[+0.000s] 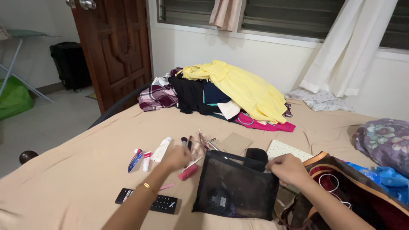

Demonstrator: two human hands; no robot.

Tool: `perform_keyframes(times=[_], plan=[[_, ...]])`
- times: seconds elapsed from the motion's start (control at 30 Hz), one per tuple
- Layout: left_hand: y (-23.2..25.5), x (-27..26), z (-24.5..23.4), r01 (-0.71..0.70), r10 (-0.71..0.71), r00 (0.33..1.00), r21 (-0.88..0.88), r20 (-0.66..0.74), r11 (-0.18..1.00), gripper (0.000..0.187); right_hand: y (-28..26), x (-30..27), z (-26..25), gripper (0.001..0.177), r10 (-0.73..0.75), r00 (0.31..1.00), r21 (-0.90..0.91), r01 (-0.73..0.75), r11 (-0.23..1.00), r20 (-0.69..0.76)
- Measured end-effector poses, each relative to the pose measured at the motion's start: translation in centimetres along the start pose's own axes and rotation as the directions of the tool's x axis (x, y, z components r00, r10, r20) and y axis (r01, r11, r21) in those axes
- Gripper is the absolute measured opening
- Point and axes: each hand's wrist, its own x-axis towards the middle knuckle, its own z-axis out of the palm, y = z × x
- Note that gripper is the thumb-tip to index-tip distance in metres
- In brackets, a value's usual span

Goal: The person packs makeup, brushes, and toiletries into a mesh pouch before placing it into a large bag. They then add a notebook, a tablet, a small case, and a package of wipes into the bag.

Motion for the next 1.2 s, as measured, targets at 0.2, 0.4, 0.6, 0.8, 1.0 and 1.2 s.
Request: perform_keyframes(times=[0.2, 0.4, 0.6, 0.8, 1.0, 1.2], plan=[[-1.8, -2.5, 5.4, 0.108, -0.123, 0.992, 0.292, 0.034, 0.950, 0.047, -1.1, -0.6, -0.3, 0.028, 0.039, 0.999, 0.012, -0.039, 0.999, 0.033], [-3.2, -2.4, 7.2, 0.101, -0.079, 0.990, 0.191, -0.117, 0.976, 0.036, -1.1, -1.6, -0.3, 0.026, -0.004, 1.000, 0.055, 0.003, 0.998, 0.029], [0.7, -2.9, 1.5, 0.070, -0.155, 0.941, -0.277, -0.300, 0.958, 0.043, -0.8, -1.8, -0.4, 0.026, -0.022, 0.999, 0.049, 0.019, 0.999, 0.048], [10.2, -2.8, -4.4, -0.173, -0.088, 0.879, -0.486, -0.468, 0.857, 0.031, -0.6, -1.3, -0.2, 0.026, -0.044, 0.998, -0.041, 0.045, 0.998, 0.049], [17.0, -2.7, 0.3, -0.432, 0.419, 0.902, -0.274, -0.107, 0.859, 0.025, 0.1, -1.2, 0.0, 0.026, -0.047, 0.996, 0.079, 0.041, 0.996, 0.075], [16.5, 0.3, 5.5, -0.479, 0.446, 0.811, -0.007, 0.379, 0.878, 0.027, 1.6, -0.9, -0.3, 0.027, -0.144, 0.977, 0.223, 0.106, 0.969, 0.160]])
